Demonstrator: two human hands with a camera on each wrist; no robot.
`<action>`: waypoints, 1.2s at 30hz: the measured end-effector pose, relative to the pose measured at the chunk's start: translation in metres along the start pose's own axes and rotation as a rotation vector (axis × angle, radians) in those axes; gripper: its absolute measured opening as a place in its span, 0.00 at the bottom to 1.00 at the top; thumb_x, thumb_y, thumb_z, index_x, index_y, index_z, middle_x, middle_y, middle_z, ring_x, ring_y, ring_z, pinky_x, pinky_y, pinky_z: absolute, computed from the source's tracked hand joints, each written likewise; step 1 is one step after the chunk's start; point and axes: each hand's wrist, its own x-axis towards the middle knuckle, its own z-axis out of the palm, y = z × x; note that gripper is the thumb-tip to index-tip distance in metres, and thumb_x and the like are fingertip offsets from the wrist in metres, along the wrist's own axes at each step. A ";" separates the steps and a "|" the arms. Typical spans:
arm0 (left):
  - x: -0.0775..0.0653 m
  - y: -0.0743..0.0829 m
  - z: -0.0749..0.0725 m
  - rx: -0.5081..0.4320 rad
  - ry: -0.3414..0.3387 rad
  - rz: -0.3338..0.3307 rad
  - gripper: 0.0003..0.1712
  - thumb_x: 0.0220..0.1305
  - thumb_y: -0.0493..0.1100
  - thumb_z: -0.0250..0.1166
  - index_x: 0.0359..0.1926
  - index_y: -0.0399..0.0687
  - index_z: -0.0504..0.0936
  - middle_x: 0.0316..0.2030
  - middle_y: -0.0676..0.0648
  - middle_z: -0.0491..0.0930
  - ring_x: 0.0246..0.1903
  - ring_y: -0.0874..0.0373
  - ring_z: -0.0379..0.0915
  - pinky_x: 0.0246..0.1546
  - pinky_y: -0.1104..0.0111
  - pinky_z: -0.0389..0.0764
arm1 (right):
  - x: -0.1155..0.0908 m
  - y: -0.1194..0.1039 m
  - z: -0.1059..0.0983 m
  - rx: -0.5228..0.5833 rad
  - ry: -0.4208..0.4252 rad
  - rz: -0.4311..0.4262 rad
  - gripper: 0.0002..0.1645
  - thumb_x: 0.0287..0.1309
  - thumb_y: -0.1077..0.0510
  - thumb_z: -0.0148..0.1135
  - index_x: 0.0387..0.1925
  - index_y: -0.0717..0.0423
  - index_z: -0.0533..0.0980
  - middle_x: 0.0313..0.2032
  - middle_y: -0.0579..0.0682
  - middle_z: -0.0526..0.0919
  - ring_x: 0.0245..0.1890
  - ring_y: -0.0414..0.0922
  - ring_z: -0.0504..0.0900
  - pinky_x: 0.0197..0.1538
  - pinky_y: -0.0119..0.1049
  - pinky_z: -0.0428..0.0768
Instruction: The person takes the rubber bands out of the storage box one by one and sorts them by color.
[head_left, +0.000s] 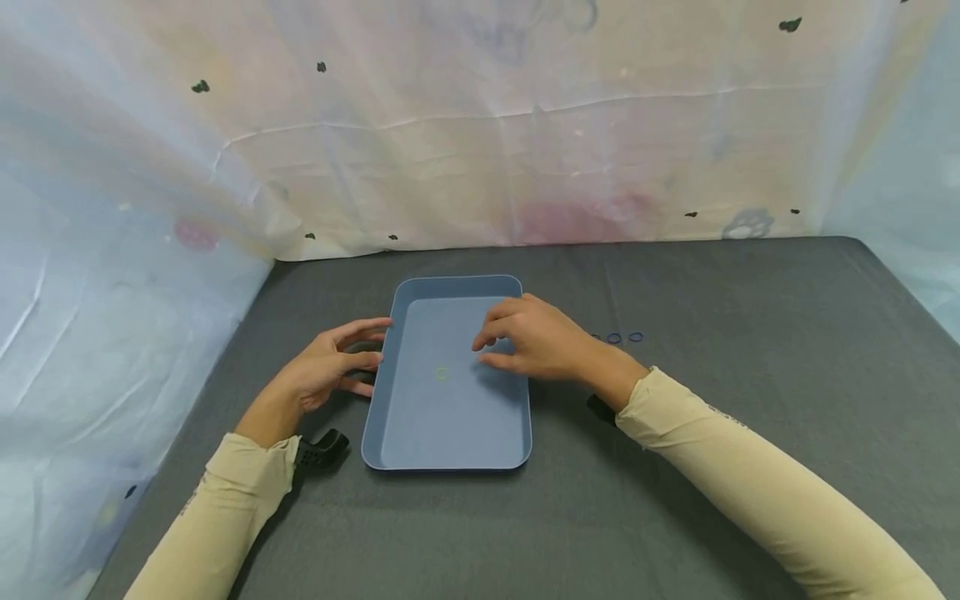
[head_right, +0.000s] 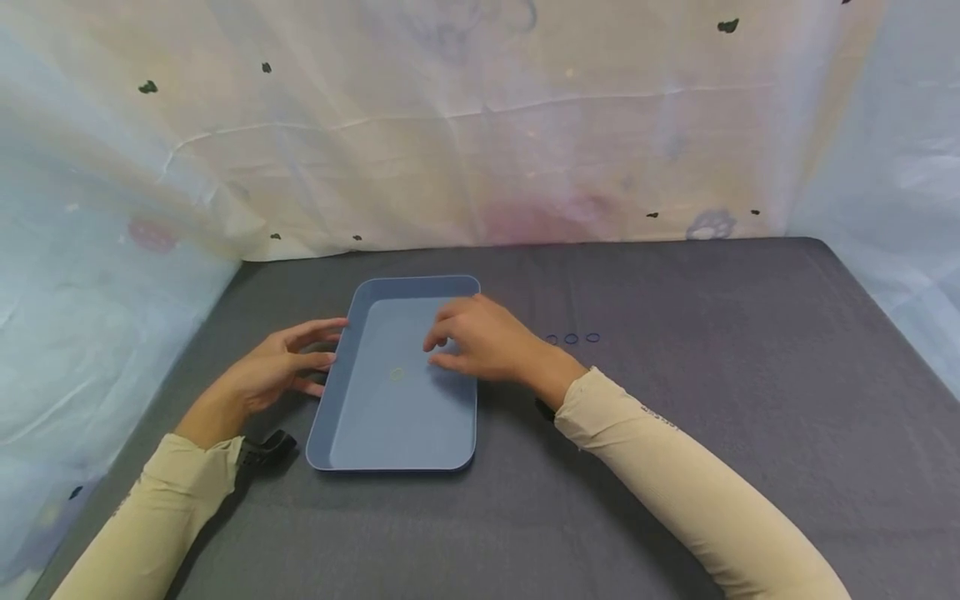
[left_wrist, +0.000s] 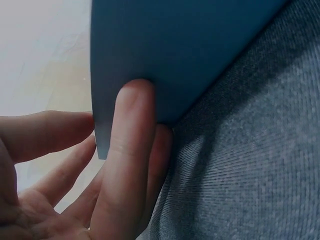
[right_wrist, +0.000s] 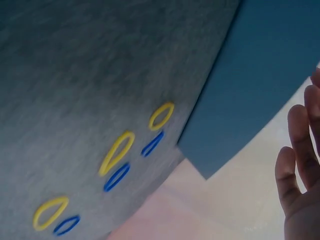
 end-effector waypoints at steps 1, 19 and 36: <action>0.000 0.000 0.000 -0.002 0.000 0.000 0.36 0.71 0.39 0.61 0.76 0.53 0.59 0.74 0.38 0.56 0.64 0.35 0.64 0.42 0.53 0.88 | 0.002 -0.001 0.002 0.001 -0.007 0.000 0.09 0.60 0.51 0.70 0.41 0.46 0.87 0.38 0.43 0.84 0.41 0.40 0.81 0.54 0.46 0.75; 0.002 -0.001 0.002 0.002 0.011 0.006 0.36 0.71 0.38 0.60 0.76 0.51 0.59 0.74 0.37 0.55 0.62 0.34 0.66 0.40 0.53 0.88 | 0.039 -0.011 0.032 -0.045 -0.105 -0.017 0.06 0.60 0.48 0.70 0.39 0.40 0.87 0.36 0.40 0.83 0.39 0.37 0.81 0.52 0.40 0.78; -0.003 -0.003 -0.001 0.007 0.046 -0.007 0.35 0.70 0.40 0.61 0.75 0.53 0.61 0.75 0.38 0.54 0.64 0.33 0.63 0.40 0.53 0.88 | 0.047 -0.017 0.044 -0.055 -0.179 0.046 0.08 0.63 0.45 0.67 0.40 0.39 0.87 0.38 0.39 0.83 0.41 0.37 0.80 0.56 0.43 0.75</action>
